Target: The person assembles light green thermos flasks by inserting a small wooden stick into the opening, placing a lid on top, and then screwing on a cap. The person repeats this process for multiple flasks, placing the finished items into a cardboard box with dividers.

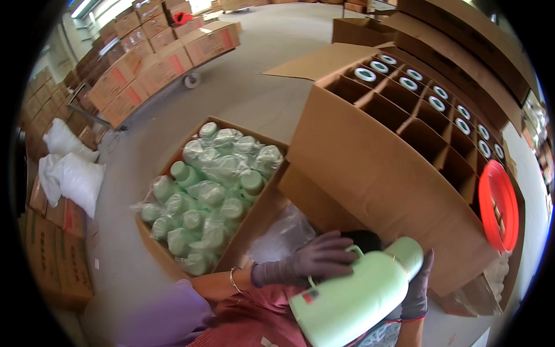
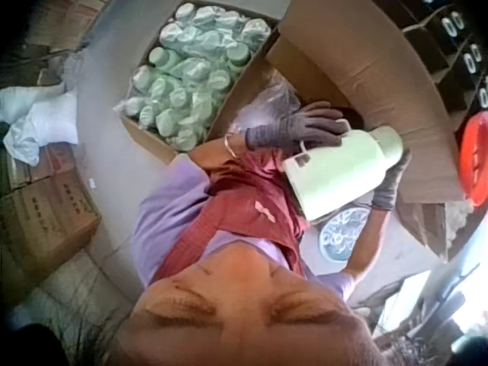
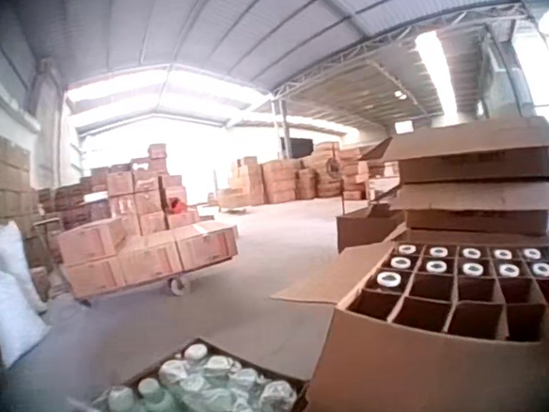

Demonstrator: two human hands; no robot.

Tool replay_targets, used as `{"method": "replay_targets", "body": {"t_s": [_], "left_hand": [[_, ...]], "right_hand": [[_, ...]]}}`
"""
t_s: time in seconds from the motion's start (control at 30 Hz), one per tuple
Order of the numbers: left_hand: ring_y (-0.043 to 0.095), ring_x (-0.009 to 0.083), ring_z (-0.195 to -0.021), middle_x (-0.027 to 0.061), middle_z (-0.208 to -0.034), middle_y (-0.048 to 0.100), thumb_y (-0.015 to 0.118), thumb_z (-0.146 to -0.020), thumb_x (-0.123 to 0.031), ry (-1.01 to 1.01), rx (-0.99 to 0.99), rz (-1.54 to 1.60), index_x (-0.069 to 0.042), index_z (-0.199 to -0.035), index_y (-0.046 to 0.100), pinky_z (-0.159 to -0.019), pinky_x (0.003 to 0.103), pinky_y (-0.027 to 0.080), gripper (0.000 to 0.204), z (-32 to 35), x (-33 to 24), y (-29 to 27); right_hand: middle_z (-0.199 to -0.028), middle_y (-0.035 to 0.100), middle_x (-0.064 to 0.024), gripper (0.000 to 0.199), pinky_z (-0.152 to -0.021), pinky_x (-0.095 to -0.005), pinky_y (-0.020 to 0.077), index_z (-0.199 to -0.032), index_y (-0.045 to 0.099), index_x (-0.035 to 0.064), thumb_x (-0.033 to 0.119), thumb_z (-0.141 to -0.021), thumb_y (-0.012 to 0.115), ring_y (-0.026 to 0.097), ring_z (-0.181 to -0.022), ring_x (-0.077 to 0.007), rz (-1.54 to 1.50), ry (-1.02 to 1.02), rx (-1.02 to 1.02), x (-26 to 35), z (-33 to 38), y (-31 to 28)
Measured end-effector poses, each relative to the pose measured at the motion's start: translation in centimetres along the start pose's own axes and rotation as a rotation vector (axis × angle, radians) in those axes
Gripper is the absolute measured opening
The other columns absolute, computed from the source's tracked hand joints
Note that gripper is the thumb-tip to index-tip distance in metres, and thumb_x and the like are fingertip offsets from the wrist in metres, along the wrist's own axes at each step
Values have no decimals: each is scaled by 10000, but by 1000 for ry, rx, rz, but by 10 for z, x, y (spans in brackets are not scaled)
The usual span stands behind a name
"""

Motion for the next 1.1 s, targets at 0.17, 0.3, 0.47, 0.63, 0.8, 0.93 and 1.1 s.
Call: {"method": "replay_targets", "body": {"t_s": [0.17, 0.3, 0.47, 0.63, 0.8, 0.93, 1.1], "left_hand": [[442, 340, -1336, 75, -1407, 519, 588, -868, -231, 44, 326, -177, -150, -1327, 553, -1100, 557, 373, 467, 73, -6, 0], [523, 315, -1253, 126, -1342, 572, 639, -872, -163, -266, 121, -27, -92, -1326, 550, -1091, 457, 413, 468, 115, 48, -43], [447, 375, -1314, 147, -1445, 477, 731, -791, -415, -1280, -45, -1210, -59, -1373, 499, -1037, 525, 383, 720, 212, 200, -164], [518, 329, -1253, 133, -1363, 559, 678, -842, -475, -1711, 244, -1226, -106, -1341, 558, -1060, 517, 372, 632, 273, 234, -226], [688, 264, -909, 57, -994, 724, 646, -915, -193, -857, -1104, 323, -75, -1050, 679, -843, 426, 524, 182, 204, 200, -239], [671, 221, -988, 68, -1101, 689, 585, -960, -100, -628, -725, 223, -18, -1143, 625, -841, 350, 540, 204, 75, 108, -237], [637, 238, -1096, 101, -1241, 638, 545, -996, -225, -241, -371, 174, -17, -1292, 543, -900, 360, 531, 362, -69, 48, -205]], "right_hand": [[-1074, 644, -177, 824, -829, -372, 556, -1006, 653, 15, 794, -738, 639, 680, -916, -264, 710, -319, 253, -2, -2, 40], [-1076, 641, -209, 459, -876, -397, 515, -991, 650, -2, 401, -773, 673, 649, -979, -291, 621, -137, 295, -33, 10, 45], [-1113, 637, -197, 335, -884, -340, 501, -1008, 668, -47, 181, -772, 602, 628, -996, -252, 958, -210, 226, 2, 12, 63], [-1052, 655, -162, 333, -863, -319, 498, -1027, 673, -56, 86, -745, 568, 629, -960, -224, 1077, -190, 52, 3, 8, 69], [-1084, 653, -182, 323, -846, -333, 524, -1053, 669, -39, 37, -753, 575, 663, -974, -278, 1310, -265, 61, 23, -1, 79], [-1146, 628, -163, 357, -873, -382, 519, -1108, 670, 17, 77, -764, 744, 633, -1023, -324, 1388, -643, 234, 30, -32, 149], [-1273, 507, -204, 796, -1000, -473, 432, -1318, 513, 28, 407, -700, 843, 487, -1184, -412, 1490, -1029, 349, 12, -74, 221]]}}
Point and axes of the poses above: each hand's wrist, its own z-axis away from the middle knuckle, its own y-axis out of the palm, x = y × z, the point moved 1 cm from there along -z, towards the middle knuckle
